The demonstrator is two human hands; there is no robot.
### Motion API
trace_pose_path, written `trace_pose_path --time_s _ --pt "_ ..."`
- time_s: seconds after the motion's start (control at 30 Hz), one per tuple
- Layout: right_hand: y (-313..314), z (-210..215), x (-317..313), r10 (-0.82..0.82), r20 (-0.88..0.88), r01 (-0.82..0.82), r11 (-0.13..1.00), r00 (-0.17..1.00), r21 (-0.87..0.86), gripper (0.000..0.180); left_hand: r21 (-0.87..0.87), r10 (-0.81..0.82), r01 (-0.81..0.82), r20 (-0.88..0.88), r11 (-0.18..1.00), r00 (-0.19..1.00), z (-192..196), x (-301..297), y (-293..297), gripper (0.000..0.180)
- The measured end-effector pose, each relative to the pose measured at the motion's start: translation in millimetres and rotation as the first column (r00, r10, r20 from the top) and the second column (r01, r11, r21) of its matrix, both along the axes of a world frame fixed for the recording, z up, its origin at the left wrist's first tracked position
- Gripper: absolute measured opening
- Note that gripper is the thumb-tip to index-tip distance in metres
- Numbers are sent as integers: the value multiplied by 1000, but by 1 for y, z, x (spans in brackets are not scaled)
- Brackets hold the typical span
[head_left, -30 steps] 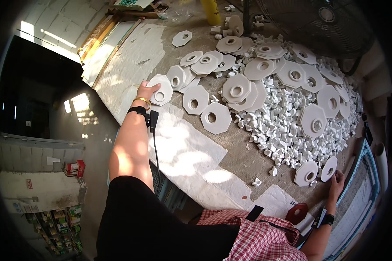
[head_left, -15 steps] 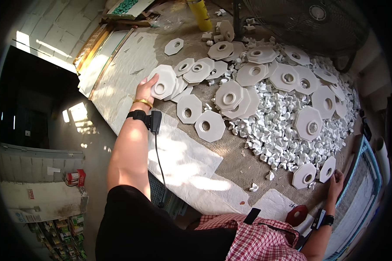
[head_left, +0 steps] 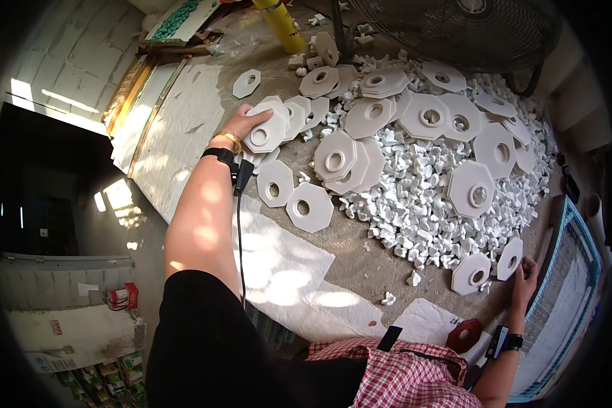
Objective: Sorting and arranging white ceramic insulator components onto a metal drying rack.
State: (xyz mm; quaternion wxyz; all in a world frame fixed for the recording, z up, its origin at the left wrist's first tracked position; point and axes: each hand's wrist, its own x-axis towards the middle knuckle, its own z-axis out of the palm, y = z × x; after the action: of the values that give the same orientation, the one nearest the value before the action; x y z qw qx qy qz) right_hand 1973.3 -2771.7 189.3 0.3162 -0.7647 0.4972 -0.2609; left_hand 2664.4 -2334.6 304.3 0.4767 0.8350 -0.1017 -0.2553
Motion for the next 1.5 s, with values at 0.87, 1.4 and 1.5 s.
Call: trace_pose_path --time_s 0.87,1.4,1.5 --pt "1 -2 3 -10 16 10 999 1000 -37 26 -111 -72 74 25 991 997 12 -68 -65 106" --pt "-13 5 -1 33 95 -29 999 995 -39 24 -226 -296 244 -235 943 926 9 -81 -103 93" --pt "-6 19 27 28 -29 -28 1000 999 -2 34 -169 -278 257 -117 952 953 -4 -71 -101 95"
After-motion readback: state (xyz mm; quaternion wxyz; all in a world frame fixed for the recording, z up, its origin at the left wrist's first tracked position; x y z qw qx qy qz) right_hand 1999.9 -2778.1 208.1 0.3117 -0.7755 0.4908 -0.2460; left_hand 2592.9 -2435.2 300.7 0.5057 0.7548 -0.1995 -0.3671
